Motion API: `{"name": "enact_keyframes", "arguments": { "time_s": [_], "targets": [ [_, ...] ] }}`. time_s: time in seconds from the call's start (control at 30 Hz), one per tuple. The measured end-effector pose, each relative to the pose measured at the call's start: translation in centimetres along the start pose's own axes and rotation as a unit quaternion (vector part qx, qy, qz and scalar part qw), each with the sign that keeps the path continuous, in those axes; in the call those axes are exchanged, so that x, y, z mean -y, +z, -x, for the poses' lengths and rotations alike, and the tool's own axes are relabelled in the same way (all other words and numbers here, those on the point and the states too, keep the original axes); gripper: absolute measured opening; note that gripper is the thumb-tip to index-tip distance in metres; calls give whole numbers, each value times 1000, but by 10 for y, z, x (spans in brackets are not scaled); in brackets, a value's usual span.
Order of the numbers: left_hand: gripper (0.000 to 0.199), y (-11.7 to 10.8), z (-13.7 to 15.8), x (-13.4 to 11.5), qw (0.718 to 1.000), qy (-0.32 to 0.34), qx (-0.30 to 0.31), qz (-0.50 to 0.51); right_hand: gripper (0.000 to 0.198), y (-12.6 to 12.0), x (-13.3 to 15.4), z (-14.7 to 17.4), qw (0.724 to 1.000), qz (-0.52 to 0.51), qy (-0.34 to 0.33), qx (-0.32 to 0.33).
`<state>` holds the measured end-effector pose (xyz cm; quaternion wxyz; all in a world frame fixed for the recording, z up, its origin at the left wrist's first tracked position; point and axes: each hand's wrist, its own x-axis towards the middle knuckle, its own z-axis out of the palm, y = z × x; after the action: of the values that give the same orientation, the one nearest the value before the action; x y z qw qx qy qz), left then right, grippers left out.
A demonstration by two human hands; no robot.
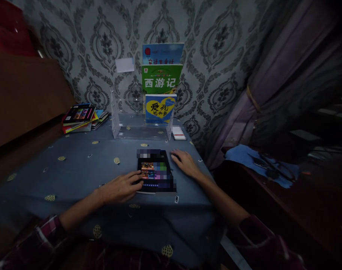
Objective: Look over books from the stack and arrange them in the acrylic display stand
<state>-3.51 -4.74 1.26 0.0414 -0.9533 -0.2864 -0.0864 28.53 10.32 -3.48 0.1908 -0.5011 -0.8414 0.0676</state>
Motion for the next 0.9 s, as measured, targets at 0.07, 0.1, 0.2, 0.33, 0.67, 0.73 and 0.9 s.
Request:
{"name": "enact_keyframes", "arguments": {
  "time_s": [0.07, 0.1, 0.2, 0.33, 0.67, 0.73, 0.9],
  "targets": [
    [33, -5, -2, -2, 999, -8, 13, 30, 41, 3, 3, 0, 999, -36, -39, -8],
    [34, -8, -2, -3, 999, -15, 23, 46, 42, 4, 4, 0, 997, -49, -51, -13],
    [38, -20, -4, -4, 993, -46, 49, 93, 45, 9, 2, 0, 996, -63, -57, -20],
    [31, -28, -14, 8, 979, -76, 53, 181, 47, 11, -2, -2, 996, -67, -58, -18],
    [27, 37, -63, 71, 959, -251, -71, 112, 48, 15, 16, -8, 996, -80, -42, 10],
    [27, 44, -62, 72, 960, -245, -88, 102, 47, 18, 17, -7, 996, -80, -44, 2],
    [27, 44, -59, 71, 961, -239, -92, 103, 45, 15, 19, -5, 996, -75, -45, 0]
  ]
}}
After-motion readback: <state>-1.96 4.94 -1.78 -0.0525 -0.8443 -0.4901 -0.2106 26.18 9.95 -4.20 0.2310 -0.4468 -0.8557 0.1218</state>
